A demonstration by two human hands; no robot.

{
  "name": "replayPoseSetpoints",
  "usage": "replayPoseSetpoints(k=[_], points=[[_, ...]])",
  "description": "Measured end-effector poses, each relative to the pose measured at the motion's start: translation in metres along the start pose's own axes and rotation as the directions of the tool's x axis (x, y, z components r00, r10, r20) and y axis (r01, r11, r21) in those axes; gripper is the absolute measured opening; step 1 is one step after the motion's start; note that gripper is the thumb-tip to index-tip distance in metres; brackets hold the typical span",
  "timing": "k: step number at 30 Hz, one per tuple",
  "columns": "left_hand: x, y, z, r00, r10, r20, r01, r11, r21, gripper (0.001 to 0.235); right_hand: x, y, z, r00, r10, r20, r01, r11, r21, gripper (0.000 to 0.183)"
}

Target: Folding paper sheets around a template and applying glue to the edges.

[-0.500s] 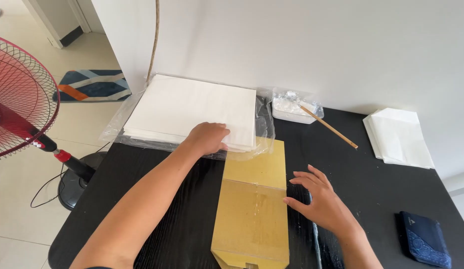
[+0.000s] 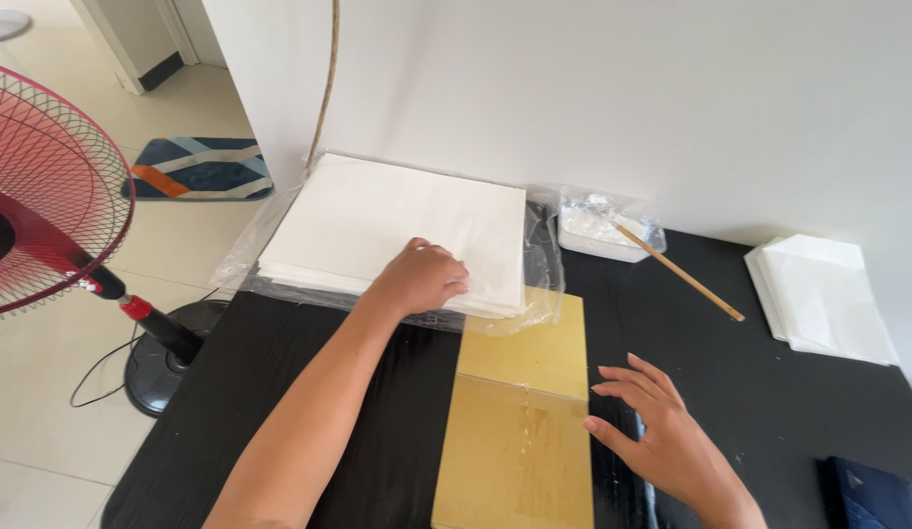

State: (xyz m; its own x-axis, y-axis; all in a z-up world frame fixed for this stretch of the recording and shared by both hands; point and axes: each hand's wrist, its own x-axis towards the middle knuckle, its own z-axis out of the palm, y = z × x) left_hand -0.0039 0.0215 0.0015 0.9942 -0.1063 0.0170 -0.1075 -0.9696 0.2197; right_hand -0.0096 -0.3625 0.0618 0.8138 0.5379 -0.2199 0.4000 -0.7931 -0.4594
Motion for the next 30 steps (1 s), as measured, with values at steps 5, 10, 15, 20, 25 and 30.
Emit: replayPoseSetpoints(k=[5,10,15,20,25,30], points=[[0.0,0.005,0.007,0.998,0.055,-0.029,-0.052,0.993,0.107,0.031,0.005,-0.002,0.001,0.999,0.035,0.018,-0.035,0.999,-0.009,0.044],[0.006,0.005,0.014,0.994,0.075,-0.078,-0.058,0.977,0.205,0.028,0.003,-0.009,-0.003,0.997,0.066,0.03,-0.066,0.998,0.0,0.043],[0.003,0.004,0.001,0.999,0.036,-0.034,-0.032,0.996,0.088,0.035,0.002,-0.014,-0.006,0.992,0.091,0.089,-0.094,0.995,0.029,0.046],[0.003,0.002,0.001,1.0,0.013,-0.022,-0.012,0.999,0.051,0.028,0.002,-0.009,-0.004,0.995,0.043,0.089,-0.051,0.995,0.08,0.048],[0.002,0.004,0.001,0.998,0.049,-0.043,-0.045,0.996,0.083,0.037,0.001,-0.008,-0.004,0.998,0.029,0.056,-0.035,0.995,0.094,0.048],[0.002,0.004,0.0,0.998,0.001,-0.058,0.001,1.0,0.03,0.036,-0.002,-0.009,-0.006,0.998,0.022,0.063,-0.028,0.995,0.093,0.049]])
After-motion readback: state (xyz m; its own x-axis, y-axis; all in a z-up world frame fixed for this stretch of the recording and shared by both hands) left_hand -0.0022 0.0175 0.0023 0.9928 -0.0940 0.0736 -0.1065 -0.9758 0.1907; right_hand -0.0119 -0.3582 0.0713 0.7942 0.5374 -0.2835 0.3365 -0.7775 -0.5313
